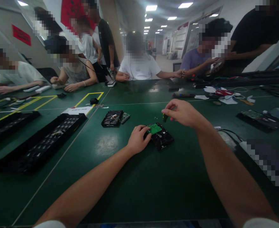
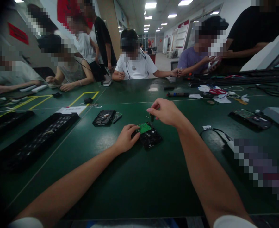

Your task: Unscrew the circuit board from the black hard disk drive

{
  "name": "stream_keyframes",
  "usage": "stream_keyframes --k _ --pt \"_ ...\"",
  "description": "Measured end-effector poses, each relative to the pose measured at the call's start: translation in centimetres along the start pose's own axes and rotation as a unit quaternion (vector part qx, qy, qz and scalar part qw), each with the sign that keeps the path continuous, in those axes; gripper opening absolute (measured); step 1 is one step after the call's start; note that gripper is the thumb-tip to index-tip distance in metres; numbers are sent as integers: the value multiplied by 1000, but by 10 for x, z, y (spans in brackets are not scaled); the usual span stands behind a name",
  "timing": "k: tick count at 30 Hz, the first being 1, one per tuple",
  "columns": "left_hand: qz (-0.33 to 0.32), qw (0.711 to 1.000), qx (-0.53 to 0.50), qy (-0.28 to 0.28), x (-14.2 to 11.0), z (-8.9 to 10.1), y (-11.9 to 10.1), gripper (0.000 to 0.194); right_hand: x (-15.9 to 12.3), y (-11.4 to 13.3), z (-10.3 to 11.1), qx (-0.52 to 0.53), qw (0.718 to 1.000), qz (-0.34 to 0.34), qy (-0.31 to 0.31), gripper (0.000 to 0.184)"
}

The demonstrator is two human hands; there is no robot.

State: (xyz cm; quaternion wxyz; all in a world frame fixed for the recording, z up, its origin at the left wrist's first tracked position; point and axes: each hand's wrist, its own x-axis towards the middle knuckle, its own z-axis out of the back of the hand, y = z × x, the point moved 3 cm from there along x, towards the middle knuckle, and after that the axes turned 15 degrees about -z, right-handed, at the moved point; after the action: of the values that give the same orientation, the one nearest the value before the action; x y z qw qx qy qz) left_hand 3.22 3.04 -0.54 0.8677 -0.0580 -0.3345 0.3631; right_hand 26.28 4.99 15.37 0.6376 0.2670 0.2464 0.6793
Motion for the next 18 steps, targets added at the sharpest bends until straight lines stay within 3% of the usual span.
stream_keyframes --k 5,12,18 --pt "0 1000 0 -3 0 1 0 37 1 0 -2 14 1000 4 14 10" --pt "-4 1000 -1 -2 1 2 -1 37 3 1 -3 38 999 23 25 17" --pt "0 1000 1 2 1 2 -2 37 -2 4 0 62 998 7 30 9"
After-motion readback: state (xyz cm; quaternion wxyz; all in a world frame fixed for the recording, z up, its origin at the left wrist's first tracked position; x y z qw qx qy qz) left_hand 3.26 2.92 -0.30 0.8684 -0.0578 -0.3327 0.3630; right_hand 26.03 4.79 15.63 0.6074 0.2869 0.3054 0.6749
